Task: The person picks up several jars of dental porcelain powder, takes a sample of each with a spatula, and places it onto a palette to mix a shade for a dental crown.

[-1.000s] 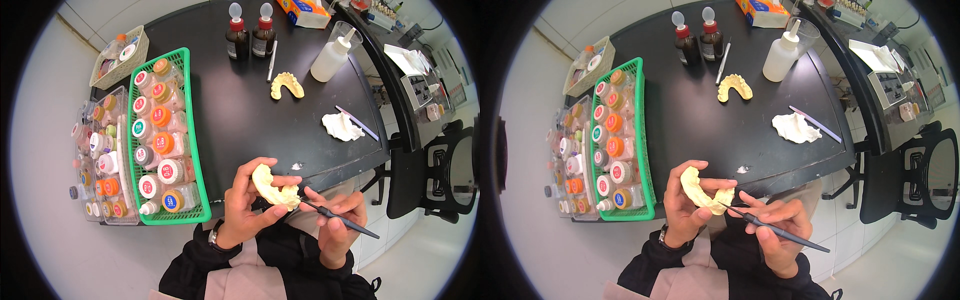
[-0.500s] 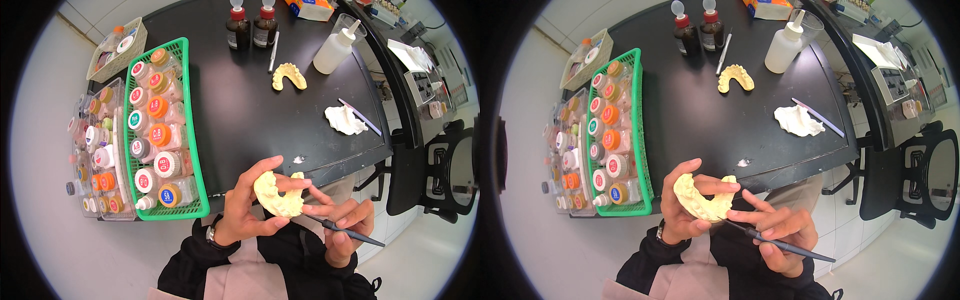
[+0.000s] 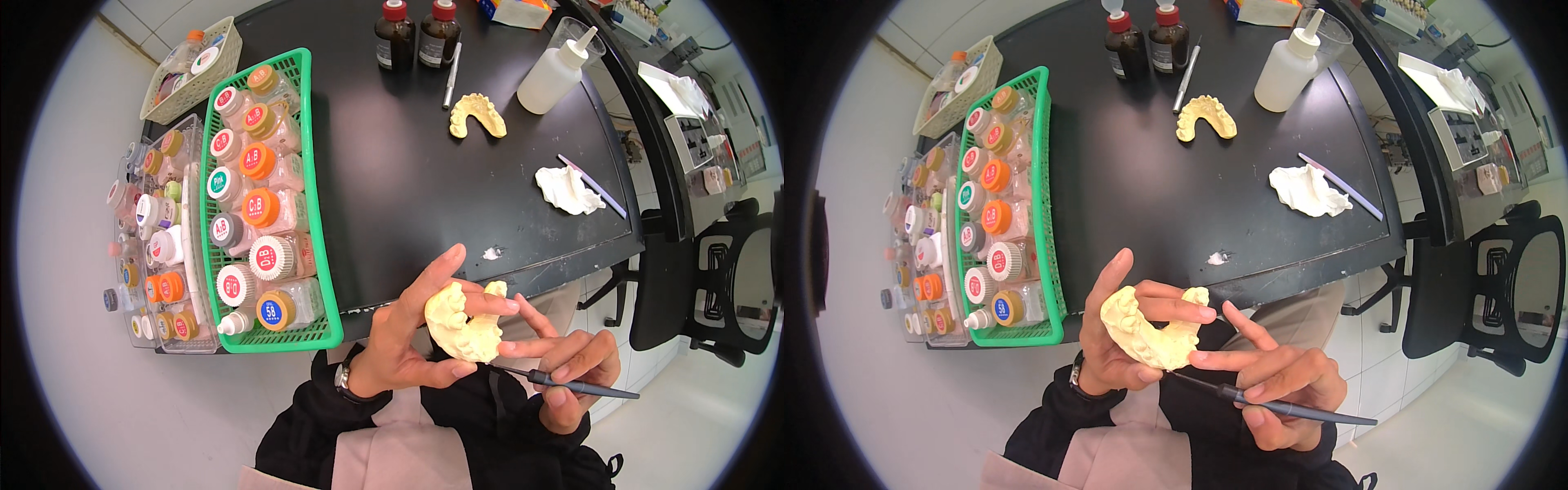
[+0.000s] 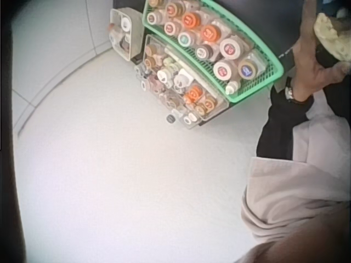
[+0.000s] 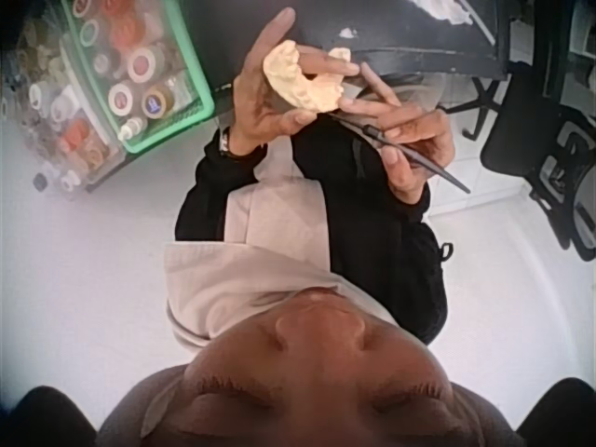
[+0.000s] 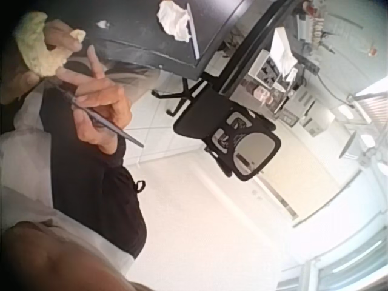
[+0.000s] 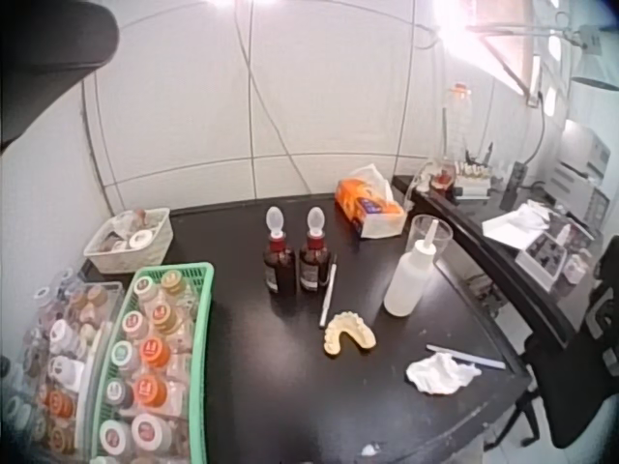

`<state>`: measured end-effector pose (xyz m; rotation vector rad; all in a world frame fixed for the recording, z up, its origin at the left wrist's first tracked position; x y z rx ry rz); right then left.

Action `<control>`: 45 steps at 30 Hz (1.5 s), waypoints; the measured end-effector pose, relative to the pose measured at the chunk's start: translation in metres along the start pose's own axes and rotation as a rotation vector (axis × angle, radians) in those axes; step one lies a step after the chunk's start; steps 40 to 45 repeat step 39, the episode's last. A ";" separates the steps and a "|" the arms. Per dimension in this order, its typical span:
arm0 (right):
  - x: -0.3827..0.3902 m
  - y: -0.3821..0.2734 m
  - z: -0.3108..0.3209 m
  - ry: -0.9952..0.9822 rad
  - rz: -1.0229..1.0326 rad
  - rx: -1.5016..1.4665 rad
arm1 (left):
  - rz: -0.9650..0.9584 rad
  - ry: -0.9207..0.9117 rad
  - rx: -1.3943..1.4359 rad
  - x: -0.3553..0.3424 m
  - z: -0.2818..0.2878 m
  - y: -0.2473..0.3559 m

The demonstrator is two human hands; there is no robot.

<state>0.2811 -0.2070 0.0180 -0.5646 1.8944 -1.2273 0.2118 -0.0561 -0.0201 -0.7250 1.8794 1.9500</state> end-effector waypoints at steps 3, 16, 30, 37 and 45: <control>-0.004 -0.001 -0.004 0.021 -0.028 0.076 | 0.010 0.007 0.006 -0.001 0.001 0.000; -0.001 0.002 0.001 -0.011 -0.007 -0.040 | 0.116 0.110 0.107 0.001 0.001 -0.003; -0.002 0.002 0.001 0.029 -0.002 -0.037 | 0.374 0.183 0.328 0.007 -0.001 -0.013; -0.001 0.006 0.004 0.121 -0.091 -0.092 | 0.458 0.114 0.338 0.009 -0.001 -0.016; 0.001 0.008 0.005 0.113 -0.117 -0.097 | 0.511 0.094 0.351 0.009 -0.001 -0.016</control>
Point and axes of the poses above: each hand's wrist, its own x-axis away from the middle knuckle, its own z-axis out of the back of the hand, y = z × x, the point moved 7 cm from there along -x, towards the middle knuckle, and after that the axes turned 7 degrees about -y, right-handed, at the moved point
